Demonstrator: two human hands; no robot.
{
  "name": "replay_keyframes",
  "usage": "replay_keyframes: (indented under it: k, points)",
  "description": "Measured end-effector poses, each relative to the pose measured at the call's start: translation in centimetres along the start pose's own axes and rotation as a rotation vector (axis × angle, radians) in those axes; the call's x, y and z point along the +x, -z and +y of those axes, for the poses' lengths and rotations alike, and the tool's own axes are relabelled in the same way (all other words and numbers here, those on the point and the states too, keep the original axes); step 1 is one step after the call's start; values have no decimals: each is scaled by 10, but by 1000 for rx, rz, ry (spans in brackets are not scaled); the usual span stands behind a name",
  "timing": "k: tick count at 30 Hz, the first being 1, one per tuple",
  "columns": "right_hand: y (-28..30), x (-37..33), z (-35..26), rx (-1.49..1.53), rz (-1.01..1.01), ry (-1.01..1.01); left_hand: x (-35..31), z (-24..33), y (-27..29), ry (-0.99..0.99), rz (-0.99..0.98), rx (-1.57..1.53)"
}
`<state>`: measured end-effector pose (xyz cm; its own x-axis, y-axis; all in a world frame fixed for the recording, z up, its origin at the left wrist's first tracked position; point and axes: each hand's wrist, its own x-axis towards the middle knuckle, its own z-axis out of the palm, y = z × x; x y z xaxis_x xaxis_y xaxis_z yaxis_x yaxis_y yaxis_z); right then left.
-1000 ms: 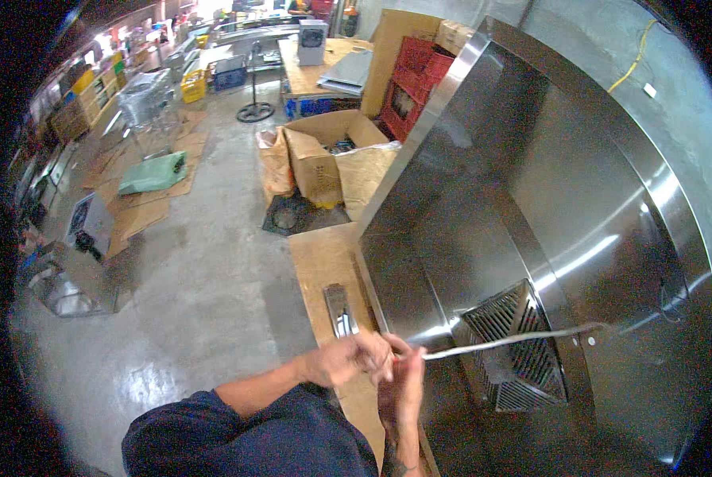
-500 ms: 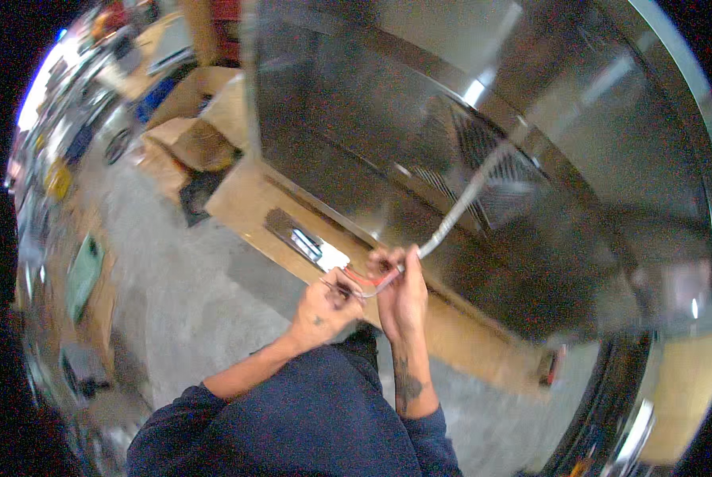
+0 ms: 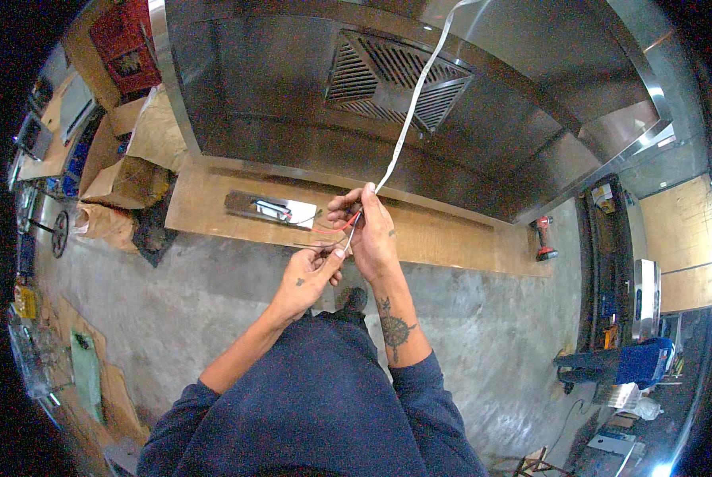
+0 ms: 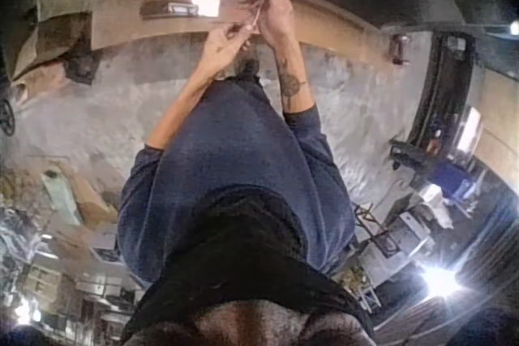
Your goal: The person installs a stainless steel range hood by positioning the unit, routing and connecting internal wires, and securing a control panel. They also retrieve small hardware from a storage bin and place it on the work surface.
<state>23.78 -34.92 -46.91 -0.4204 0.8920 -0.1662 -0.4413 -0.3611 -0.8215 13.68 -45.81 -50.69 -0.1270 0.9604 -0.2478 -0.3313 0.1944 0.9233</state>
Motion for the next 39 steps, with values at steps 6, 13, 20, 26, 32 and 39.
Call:
replay_keyframes:
  k: [6,13,20,26,32,39]
  points:
    - [-10,-10,0,146,58,89,-19,-7,3,-393,39,443]
    - [-11,-26,-5,262,14,83,-40,3,-1,-384,-23,506]
    - [-14,-34,-9,254,12,93,-52,-2,-5,-502,28,531]
    - [-19,-39,-11,227,20,83,-69,15,-5,-346,4,519]
    - [-21,-36,-11,190,13,72,-72,8,4,-416,-8,599]
    - [-24,-37,-10,192,2,88,-80,-1,12,-436,9,589]
